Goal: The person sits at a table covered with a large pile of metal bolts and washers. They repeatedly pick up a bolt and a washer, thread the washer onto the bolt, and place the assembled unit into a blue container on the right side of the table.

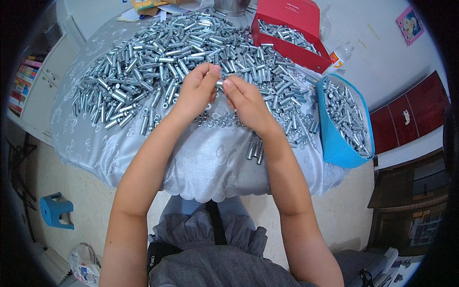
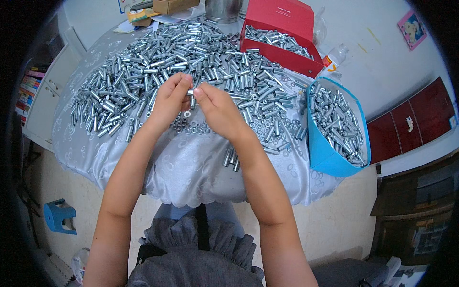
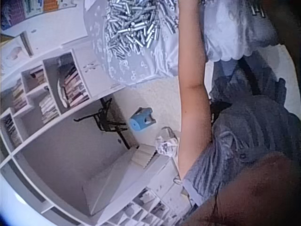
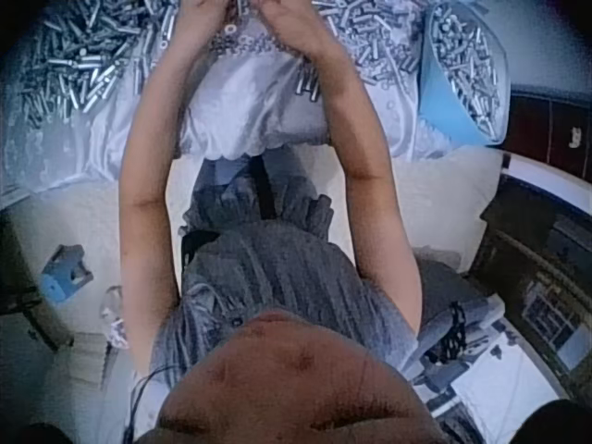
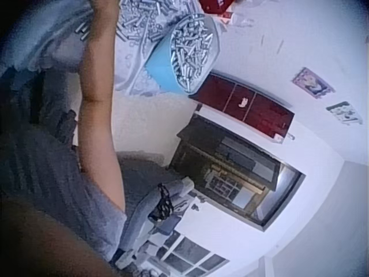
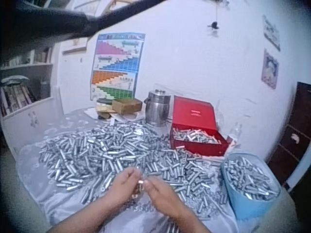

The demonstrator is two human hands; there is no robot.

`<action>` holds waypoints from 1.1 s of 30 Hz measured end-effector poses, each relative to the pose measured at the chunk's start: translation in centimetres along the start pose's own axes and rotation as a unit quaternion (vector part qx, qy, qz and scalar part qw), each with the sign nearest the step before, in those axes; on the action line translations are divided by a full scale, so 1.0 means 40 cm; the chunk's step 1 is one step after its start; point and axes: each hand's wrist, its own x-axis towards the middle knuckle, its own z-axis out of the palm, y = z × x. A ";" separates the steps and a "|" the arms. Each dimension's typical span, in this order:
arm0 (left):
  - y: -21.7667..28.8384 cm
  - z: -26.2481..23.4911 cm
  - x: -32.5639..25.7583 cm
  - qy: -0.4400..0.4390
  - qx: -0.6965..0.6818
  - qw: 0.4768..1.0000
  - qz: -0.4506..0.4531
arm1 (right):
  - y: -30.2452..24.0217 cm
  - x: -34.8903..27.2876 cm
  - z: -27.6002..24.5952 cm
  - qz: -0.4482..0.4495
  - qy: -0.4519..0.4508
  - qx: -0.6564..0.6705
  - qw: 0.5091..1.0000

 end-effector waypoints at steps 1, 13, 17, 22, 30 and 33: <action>0.002 0.002 -0.001 -0.002 0.007 1.000 0.009 | 0.006 0.001 0.000 0.031 -0.008 0.053 0.998; -0.007 0.023 -0.009 -0.040 0.011 0.993 0.108 | -0.025 0.012 -0.026 0.145 0.114 0.265 0.946; 0.038 0.016 -0.023 -0.091 0.050 0.994 0.015 | -0.013 0.015 -0.049 0.114 0.189 0.297 0.929; 0.079 0.007 -0.057 -0.344 0.096 0.928 -0.106 | -0.009 0.017 -0.066 0.103 0.214 0.330 0.914; 0.062 -0.006 -0.017 -0.066 0.003 0.998 0.005 | -0.010 0.016 -0.073 0.095 0.235 0.329 0.910; 0.048 -0.020 0.035 0.208 -0.043 0.964 0.163 | -0.010 0.018 -0.076 0.090 0.231 0.327 0.912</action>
